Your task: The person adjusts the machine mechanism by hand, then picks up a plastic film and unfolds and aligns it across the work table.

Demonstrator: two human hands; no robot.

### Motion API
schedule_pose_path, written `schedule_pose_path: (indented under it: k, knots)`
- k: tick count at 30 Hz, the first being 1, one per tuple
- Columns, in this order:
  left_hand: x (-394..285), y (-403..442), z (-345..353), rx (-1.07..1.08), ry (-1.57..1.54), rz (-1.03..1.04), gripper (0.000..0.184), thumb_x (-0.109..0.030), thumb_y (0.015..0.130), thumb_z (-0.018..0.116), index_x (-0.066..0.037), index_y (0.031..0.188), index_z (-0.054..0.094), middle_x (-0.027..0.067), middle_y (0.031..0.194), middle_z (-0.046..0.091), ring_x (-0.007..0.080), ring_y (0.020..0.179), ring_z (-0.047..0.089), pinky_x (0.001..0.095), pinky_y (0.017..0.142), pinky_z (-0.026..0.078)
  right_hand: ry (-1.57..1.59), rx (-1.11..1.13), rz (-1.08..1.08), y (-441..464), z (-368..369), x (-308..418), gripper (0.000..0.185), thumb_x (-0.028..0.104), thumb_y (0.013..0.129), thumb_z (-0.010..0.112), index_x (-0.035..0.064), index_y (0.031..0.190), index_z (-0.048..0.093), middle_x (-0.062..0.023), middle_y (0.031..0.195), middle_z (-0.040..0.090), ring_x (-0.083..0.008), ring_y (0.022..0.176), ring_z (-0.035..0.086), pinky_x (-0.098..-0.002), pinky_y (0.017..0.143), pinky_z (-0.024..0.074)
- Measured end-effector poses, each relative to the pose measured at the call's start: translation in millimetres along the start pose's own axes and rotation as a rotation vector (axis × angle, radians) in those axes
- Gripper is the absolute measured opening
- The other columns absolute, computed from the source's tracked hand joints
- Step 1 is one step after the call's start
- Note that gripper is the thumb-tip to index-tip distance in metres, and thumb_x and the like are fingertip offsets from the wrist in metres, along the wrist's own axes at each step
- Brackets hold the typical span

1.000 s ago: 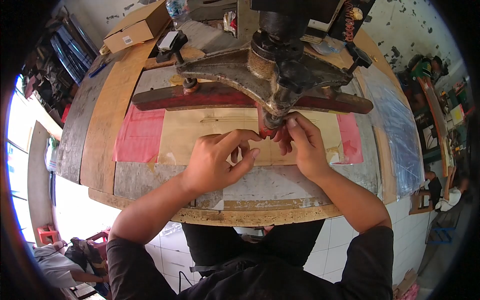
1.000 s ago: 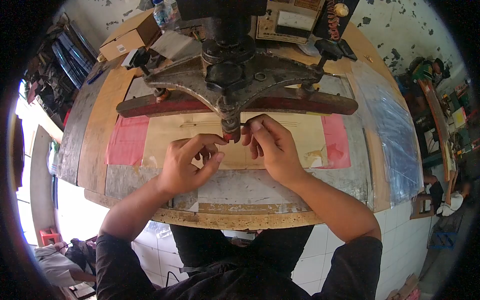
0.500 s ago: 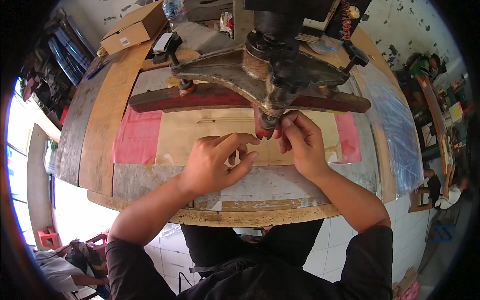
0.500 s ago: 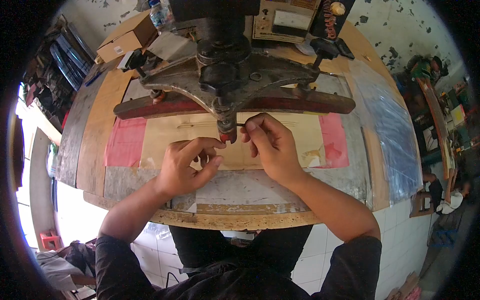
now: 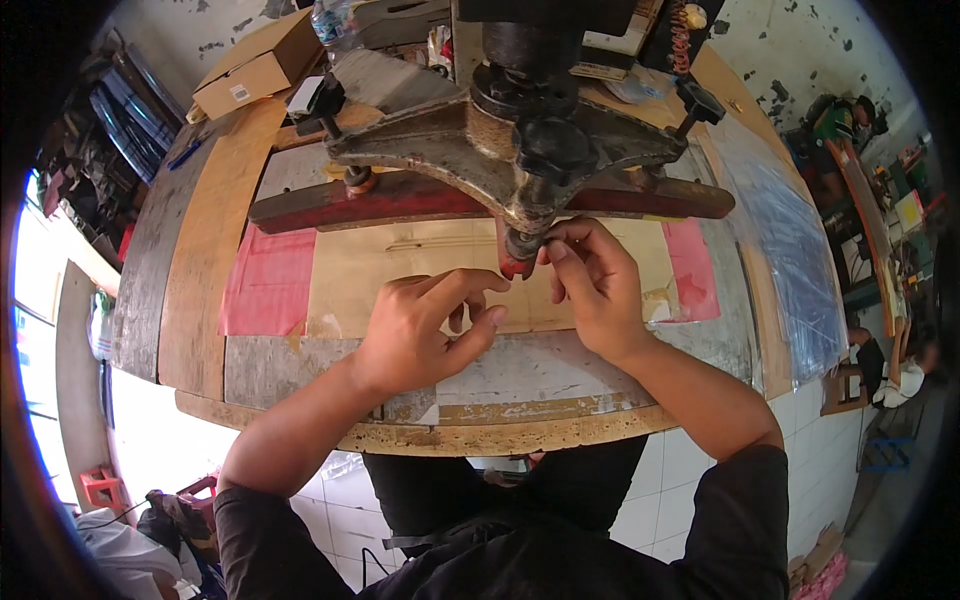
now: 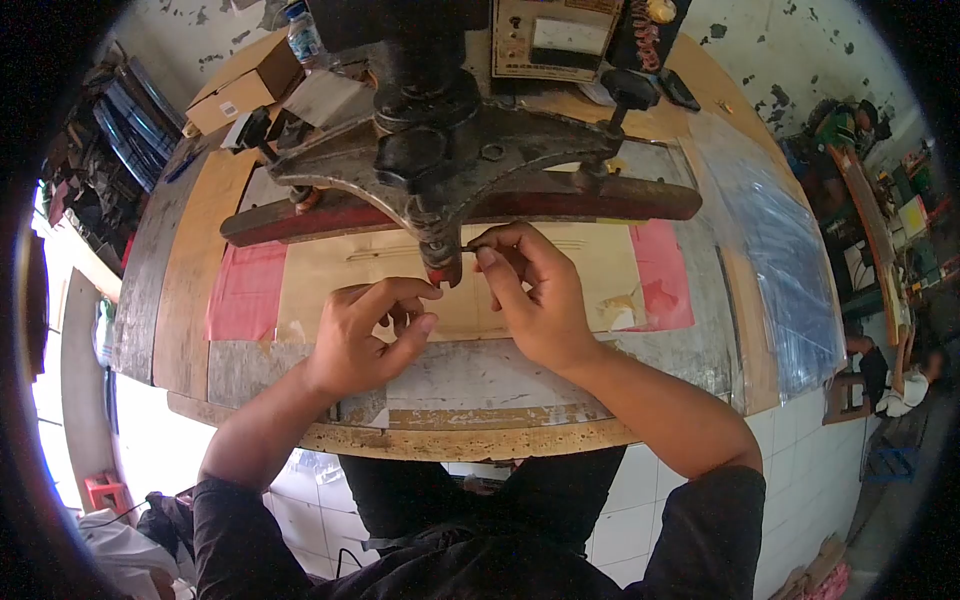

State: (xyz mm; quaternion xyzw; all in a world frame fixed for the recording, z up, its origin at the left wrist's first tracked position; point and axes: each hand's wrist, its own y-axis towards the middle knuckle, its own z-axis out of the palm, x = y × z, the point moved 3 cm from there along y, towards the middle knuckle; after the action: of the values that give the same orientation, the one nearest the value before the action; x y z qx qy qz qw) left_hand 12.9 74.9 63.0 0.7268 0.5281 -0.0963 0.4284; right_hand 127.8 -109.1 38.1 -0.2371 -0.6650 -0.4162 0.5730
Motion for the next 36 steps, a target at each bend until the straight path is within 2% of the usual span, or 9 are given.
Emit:
schedule_pose_path:
  k: [7,10,13,15,18,28,30,36]
  knots:
    - [0.9,-0.5,1.0,0.008,0.003,0.014,0.027,-0.012,0.088,0.078,-0.009,0.115,0.071,0.0011,0.072,0.070,0.0159,0.059,0.067,0.0312,0.056,0.054,-0.074,-0.023,-0.028,-0.2,-1.2,0.7,0.015,0.013,0.107,0.064,-0.0009,0.111,0.067,-0.0040,0.094,0.073,-0.0061,0.071,0.062,-0.0240,0.061,0.0502]
    - [0.1,0.0,0.7,0.004,-0.004,0.022,0.027,-0.011,0.088,0.078,-0.008,0.114,0.071,0.0018,0.073,0.070,0.0166,0.059,0.068,0.0312,0.056,0.054,-0.095,-0.019,-0.037,-0.1,-0.2,2.6,0.017,0.016,0.108,0.062,-0.0002,0.110,0.067,-0.0029,0.093,0.071,-0.0059,0.071,0.060,-0.0237,0.062,0.0491]
    - [-0.6,-0.2,-0.2,0.000,-0.009,0.024,0.027,-0.011,0.088,0.078,-0.008,0.114,0.071,0.0027,0.074,0.071,0.0175,0.058,0.069,0.0314,0.056,0.055,0.028,-0.004,0.037,2.0,-0.3,3.6,0.024,0.024,0.110,0.060,0.0008,0.107,0.066,-0.0020,0.092,0.069,-0.0060,0.071,0.057,-0.0232,0.063,0.0470]
    - [-3.4,0.4,-2.0,0.077,0.000,0.007,0.026,-0.001,0.088,0.076,-0.002,0.113,0.070,0.0073,0.082,0.073,0.0162,0.064,0.070,0.0290,0.060,0.058,0.089,0.040,0.112,4.4,-1.4,6.4,0.031,0.030,0.112,0.057,0.0016,0.104,0.066,-0.0015,0.091,0.066,-0.0058,0.071,0.054,-0.0230,0.064,0.0451]
    - [-2.7,0.1,-1.3,0.075,-0.015,0.018,0.026,-0.001,0.088,0.077,-0.002,0.113,0.070,0.0072,0.081,0.073,0.0159,0.063,0.070,0.0289,0.060,0.058,0.047,0.068,0.116,4.2,-2.4,0.3,0.032,0.031,0.113,0.057,0.0017,0.104,0.067,-0.0018,0.089,0.066,-0.0056,0.069,0.054,-0.0231,0.063,0.0447]
    - [-2.5,0.5,-1.4,0.089,-0.014,0.017,0.026,-0.001,0.088,0.077,0.000,0.113,0.070,0.0076,0.081,0.074,0.0158,0.064,0.071,0.0287,0.060,0.059,-0.020,0.051,0.053,2.5,-1.7,3.3,0.027,0.025,0.112,0.058,0.0015,0.103,0.069,-0.0009,0.086,0.068,-0.0050,0.067,0.055,-0.0229,0.060,0.0442]
    - [-2.4,0.3,-1.3,0.092,-0.018,0.019,0.027,-0.001,0.088,0.077,0.000,0.114,0.070,0.0081,0.081,0.074,0.0160,0.064,0.071,0.0289,0.060,0.059,-0.043,0.063,0.047,2.3,-1.7,4.1,0.025,0.021,0.113,0.056,0.0007,0.101,0.066,-0.0035,0.092,0.068,-0.0047,0.068,0.052,-0.0220,0.062,0.0448]
    - [-3.7,0.6,-2.0,0.091,-0.012,0.026,0.028,-0.002,0.087,0.077,-0.001,0.114,0.071,0.0072,0.079,0.074,0.0161,0.064,0.071,0.0292,0.060,0.058,-0.030,0.062,0.028,2.7,-1.9,2.5,0.022,0.017,0.112,0.057,-0.0004,0.104,0.066,-0.0039,0.093,0.069,-0.0044,0.069,0.053,-0.0215,0.063,0.0453]
